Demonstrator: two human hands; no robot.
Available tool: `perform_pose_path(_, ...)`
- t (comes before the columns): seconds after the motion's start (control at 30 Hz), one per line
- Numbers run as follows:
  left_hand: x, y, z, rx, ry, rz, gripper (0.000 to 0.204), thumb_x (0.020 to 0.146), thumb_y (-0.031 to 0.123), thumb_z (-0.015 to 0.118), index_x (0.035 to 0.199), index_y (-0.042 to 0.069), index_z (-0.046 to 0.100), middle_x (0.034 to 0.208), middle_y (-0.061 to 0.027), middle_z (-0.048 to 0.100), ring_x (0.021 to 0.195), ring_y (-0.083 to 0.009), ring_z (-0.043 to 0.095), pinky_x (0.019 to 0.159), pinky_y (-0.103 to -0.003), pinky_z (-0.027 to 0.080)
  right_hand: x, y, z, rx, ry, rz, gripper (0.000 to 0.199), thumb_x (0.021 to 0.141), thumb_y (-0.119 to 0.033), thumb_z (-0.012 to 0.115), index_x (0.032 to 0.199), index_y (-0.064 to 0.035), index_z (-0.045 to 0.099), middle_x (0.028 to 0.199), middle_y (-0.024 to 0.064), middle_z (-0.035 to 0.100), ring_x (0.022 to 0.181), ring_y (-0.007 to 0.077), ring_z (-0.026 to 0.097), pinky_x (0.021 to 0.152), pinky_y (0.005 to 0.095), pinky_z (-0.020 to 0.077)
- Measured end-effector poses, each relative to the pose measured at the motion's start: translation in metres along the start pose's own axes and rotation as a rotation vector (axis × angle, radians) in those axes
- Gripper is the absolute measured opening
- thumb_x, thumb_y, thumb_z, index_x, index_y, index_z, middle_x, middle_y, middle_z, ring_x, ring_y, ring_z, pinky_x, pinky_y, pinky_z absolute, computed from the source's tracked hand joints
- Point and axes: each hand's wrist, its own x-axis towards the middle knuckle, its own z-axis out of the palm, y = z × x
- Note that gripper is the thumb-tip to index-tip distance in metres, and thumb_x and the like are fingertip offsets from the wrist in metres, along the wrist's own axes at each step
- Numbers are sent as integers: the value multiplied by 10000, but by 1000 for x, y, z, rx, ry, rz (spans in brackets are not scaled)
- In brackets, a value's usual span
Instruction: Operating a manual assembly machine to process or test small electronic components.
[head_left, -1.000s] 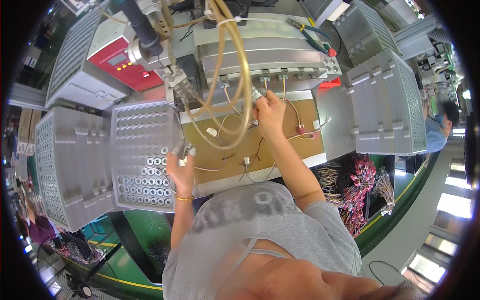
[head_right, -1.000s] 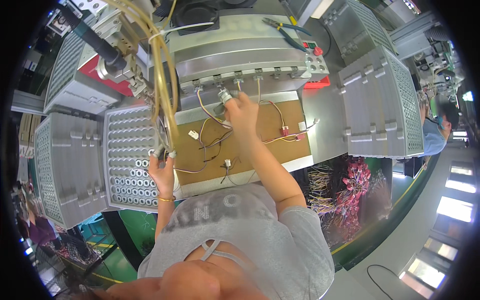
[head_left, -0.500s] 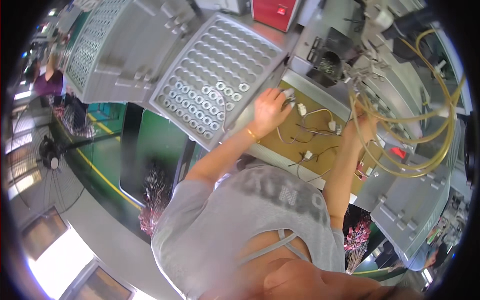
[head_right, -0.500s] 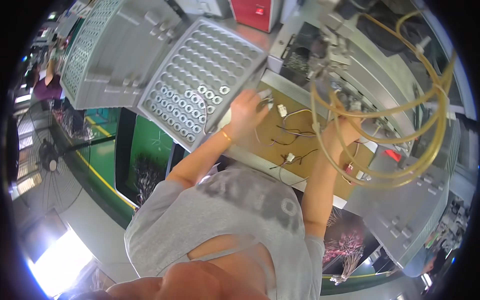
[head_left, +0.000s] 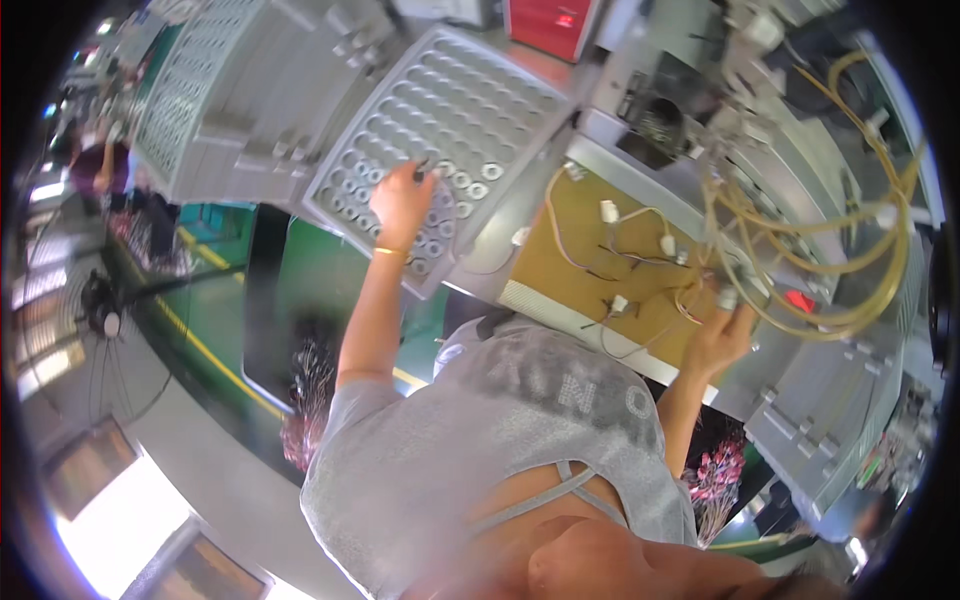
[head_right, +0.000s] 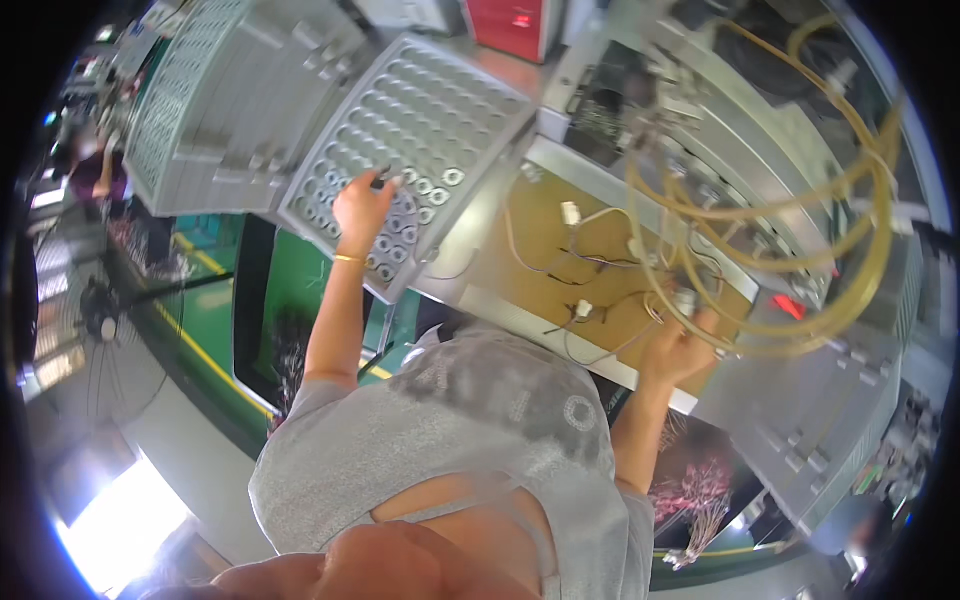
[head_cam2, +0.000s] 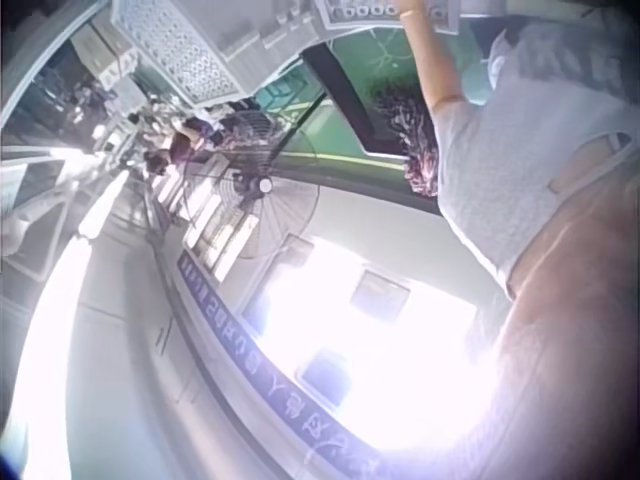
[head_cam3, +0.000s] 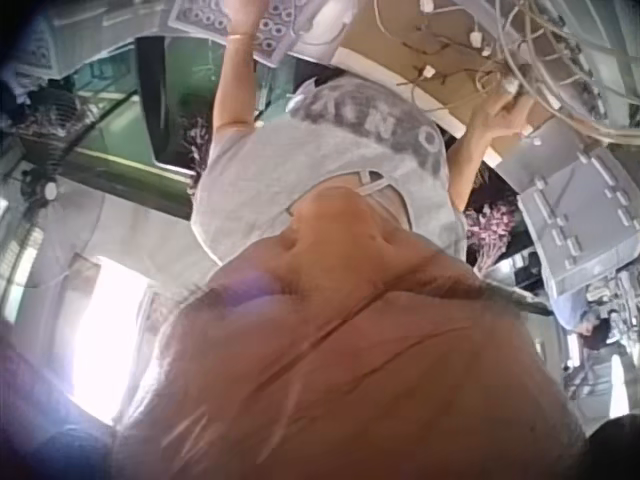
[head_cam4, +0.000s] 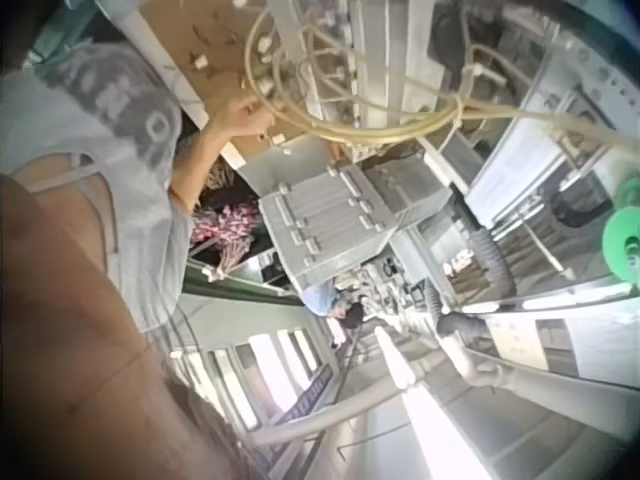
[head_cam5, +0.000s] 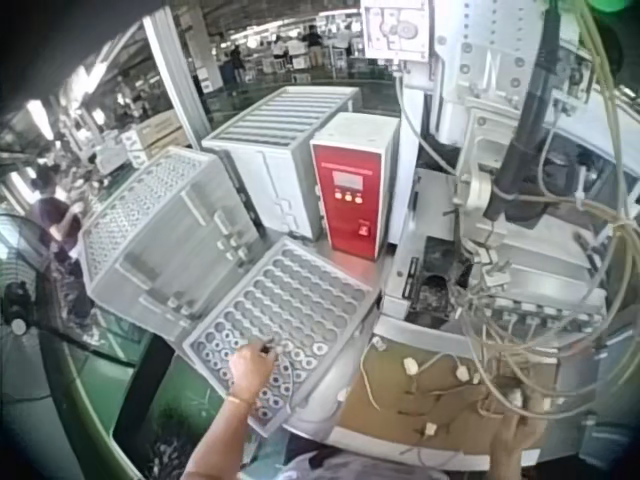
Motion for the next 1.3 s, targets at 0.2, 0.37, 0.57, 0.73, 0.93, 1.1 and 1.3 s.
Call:
perform_pose_path(0.2,-1,-7,-10,-304,-20,81,249,693,103,641,942,91,651,927,-90,647,846,-217,628,750,-302,478,6,4,0,67,97,-165,238,794,-95,557,995,28,587,776,95,615,657,140,560,616,264,449)
perform_pose_path(0.37,-23,46,-71,-692,-235,77,295,730,-61,582,1025,-51,591,933,-96,631,826,-140,592,755,-250,478,78,100,-75,-146,443,57,228,812,-98,511,1012,5,545,849,132,618,761,194,594,675,300,453)
perform_pose_path(0.57,-57,113,-127,-1240,-520,287,220,674,-134,581,869,-39,618,798,-98,620,730,-146,582,619,-230,462,135,214,-111,-570,241,-4,332,744,-21,486,1075,-14,458,915,221,575,796,370,569,683,447,440)
perform_pose_path(0.73,-68,131,-123,-1150,-461,468,186,649,-116,599,803,-19,641,720,-75,611,622,-103,536,512,-208,382,145,218,-100,-758,84,-120,361,703,4,498,1061,-3,449,893,222,564,787,394,547,679,485,422)
perform_pose_path(0.93,-43,100,-135,-392,-53,371,248,654,-119,604,873,-12,648,712,-64,602,625,-117,528,567,-207,394,153,252,-111,-804,48,-283,345,707,13,492,1050,-20,480,896,191,541,803,379,537,667,467,416)
perform_pose_path(1.1,-42,71,-174,-1216,-372,721,129,610,16,696,692,-18,603,556,-90,536,511,-144,481,456,-240,351,139,221,-133,-510,89,24,340,797,-71,500,1137,-54,493,1055,153,578,963,289,559,800,354,440)
perform_pose_path(1.3,-78,134,-164,-1314,-163,680,136,589,116,720,572,36,611,502,-64,557,402,-145,480,374,-248,329,22,36,-58,781,-284,341,379,813,-232,562,1094,21,548,1047,122,577,924,215,574,814,338,441)
